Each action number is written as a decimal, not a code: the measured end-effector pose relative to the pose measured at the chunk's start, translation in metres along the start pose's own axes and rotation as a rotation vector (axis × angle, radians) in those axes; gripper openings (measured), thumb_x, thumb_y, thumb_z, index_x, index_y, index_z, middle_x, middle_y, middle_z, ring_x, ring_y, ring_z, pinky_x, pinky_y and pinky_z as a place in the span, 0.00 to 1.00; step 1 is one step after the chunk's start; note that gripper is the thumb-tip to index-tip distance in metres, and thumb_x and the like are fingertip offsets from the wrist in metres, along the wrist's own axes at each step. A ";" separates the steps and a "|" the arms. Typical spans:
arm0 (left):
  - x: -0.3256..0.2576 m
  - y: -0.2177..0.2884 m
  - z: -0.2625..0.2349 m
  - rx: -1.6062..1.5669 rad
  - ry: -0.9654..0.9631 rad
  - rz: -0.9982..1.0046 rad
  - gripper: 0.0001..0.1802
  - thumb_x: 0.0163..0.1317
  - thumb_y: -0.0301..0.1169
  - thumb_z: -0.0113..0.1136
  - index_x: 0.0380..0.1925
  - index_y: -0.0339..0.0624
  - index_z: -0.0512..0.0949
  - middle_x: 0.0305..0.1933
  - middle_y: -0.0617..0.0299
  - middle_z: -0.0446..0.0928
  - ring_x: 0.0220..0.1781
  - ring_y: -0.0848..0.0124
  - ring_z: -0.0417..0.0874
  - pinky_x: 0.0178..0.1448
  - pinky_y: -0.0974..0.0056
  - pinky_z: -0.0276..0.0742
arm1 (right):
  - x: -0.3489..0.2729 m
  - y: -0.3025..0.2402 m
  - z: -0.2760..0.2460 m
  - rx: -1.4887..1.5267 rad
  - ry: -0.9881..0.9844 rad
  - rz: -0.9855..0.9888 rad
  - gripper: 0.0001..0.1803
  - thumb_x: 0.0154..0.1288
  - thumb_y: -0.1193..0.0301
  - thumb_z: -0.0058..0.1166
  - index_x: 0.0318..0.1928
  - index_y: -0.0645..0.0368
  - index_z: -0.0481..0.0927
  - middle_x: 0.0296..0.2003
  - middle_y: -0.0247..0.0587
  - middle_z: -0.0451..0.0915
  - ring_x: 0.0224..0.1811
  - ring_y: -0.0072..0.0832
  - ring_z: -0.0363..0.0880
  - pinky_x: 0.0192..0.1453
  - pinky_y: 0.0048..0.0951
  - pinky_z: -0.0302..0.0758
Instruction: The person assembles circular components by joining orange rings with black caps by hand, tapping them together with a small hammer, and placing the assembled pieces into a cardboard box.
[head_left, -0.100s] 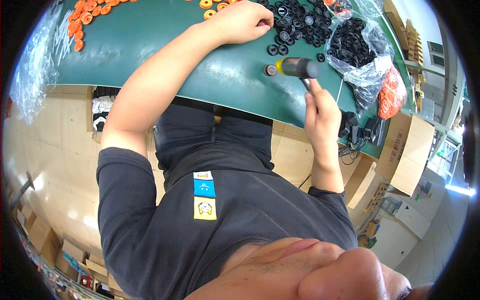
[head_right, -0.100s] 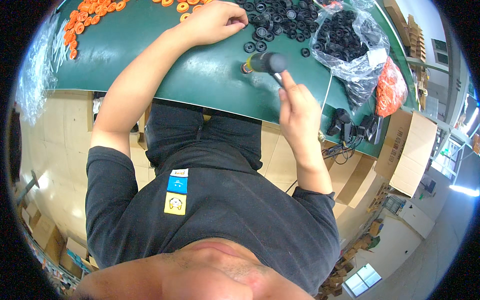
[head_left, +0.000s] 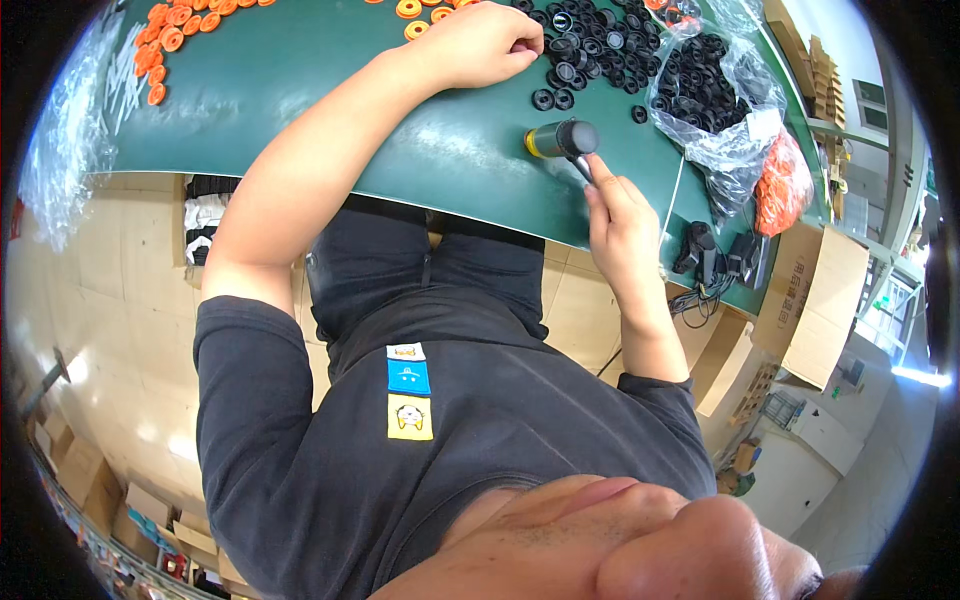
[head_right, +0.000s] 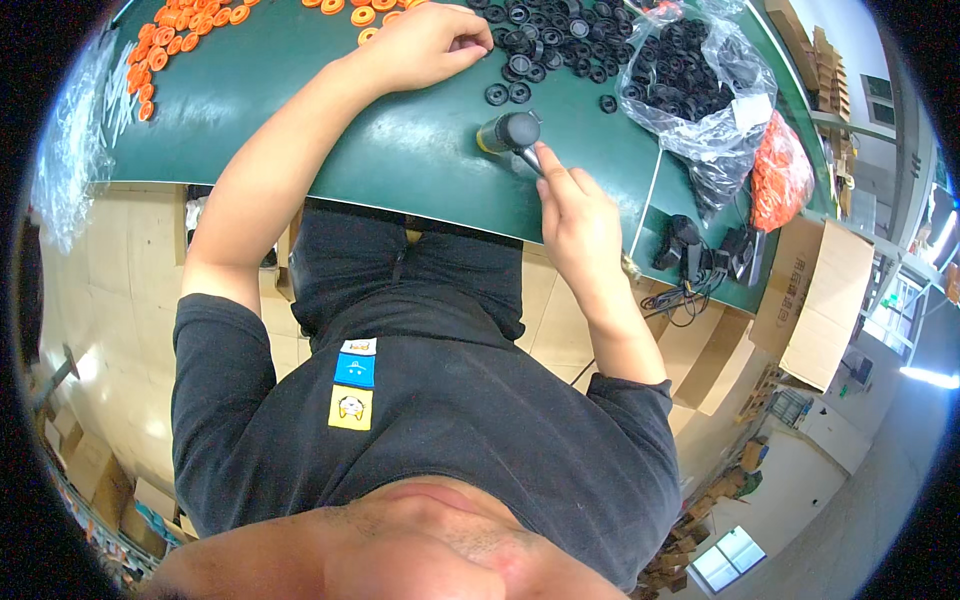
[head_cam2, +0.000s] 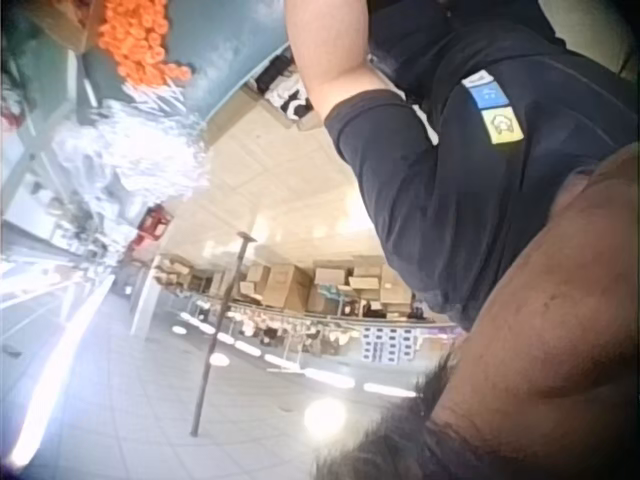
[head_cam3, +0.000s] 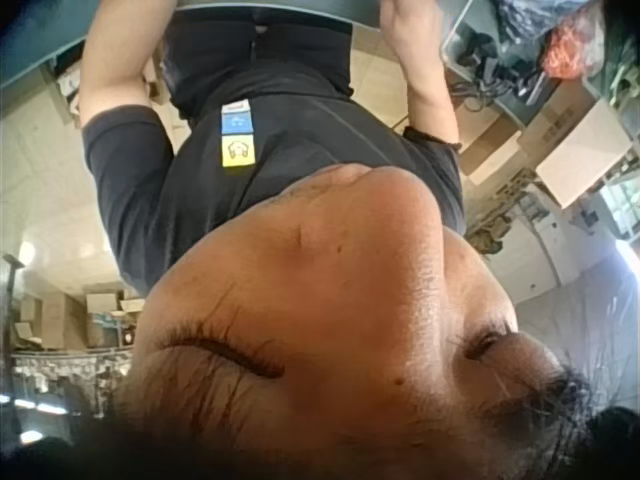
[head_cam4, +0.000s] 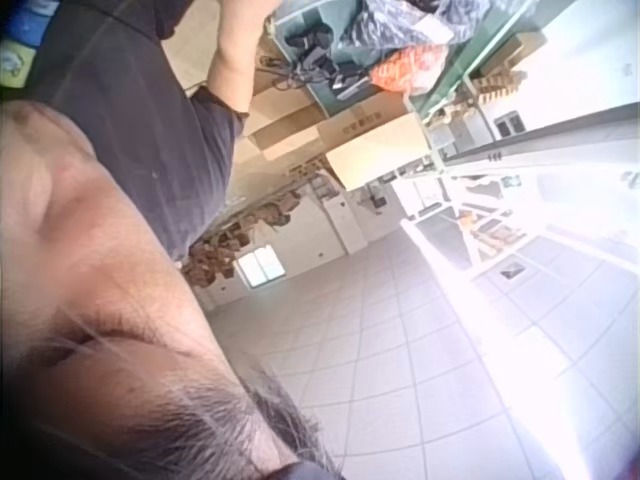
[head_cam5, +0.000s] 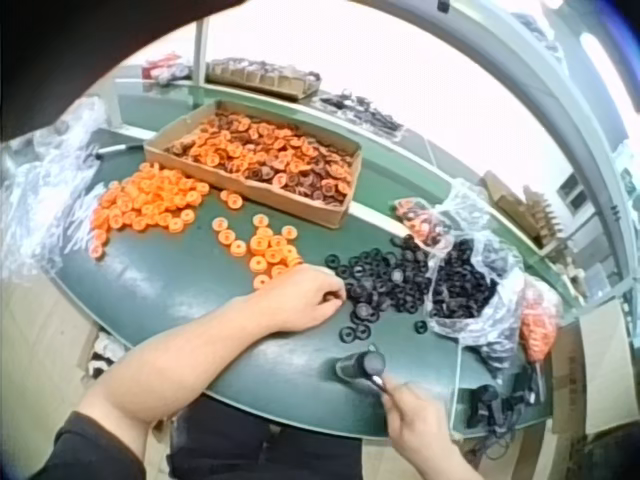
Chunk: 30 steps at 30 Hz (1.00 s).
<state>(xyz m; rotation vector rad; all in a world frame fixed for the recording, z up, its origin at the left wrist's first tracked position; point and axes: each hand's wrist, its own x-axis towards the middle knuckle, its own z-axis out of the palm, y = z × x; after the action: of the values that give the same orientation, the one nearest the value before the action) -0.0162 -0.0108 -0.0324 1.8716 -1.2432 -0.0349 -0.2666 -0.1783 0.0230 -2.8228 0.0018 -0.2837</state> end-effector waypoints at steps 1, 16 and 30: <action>0.000 0.000 0.000 0.003 0.000 -0.003 0.09 0.59 0.29 0.58 0.33 0.36 0.84 0.34 0.47 0.83 0.41 0.49 0.85 0.47 0.51 0.81 | 0.000 0.001 0.001 0.006 -0.007 0.010 0.23 0.66 0.77 0.59 0.61 0.52 0.81 0.29 0.45 0.76 0.29 0.44 0.78 0.35 0.42 0.75; -0.009 0.029 -0.001 -0.050 -0.327 0.152 0.11 0.55 0.31 0.65 0.36 0.36 0.81 0.33 0.53 0.78 0.38 0.54 0.83 0.44 0.54 0.79 | -0.020 0.027 0.002 0.153 0.075 0.115 0.21 0.69 0.76 0.57 0.62 0.55 0.80 0.32 0.45 0.81 0.31 0.41 0.80 0.38 0.37 0.77; -0.006 0.037 -0.002 -0.435 -0.529 -0.035 0.13 0.58 0.28 0.72 0.43 0.38 0.83 0.36 0.67 0.78 0.38 0.80 0.77 0.44 0.70 0.77 | 0.021 0.059 -0.001 -0.176 0.220 -0.033 0.22 0.59 0.78 0.63 0.56 0.61 0.80 0.38 0.48 0.79 0.43 0.46 0.78 0.51 0.43 0.74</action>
<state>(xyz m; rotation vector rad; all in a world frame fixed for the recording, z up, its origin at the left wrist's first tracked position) -0.0457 -0.0101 -0.0091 1.5410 -1.4071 -0.8005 -0.2443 -0.2358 0.0107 -2.9504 0.0292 -0.6294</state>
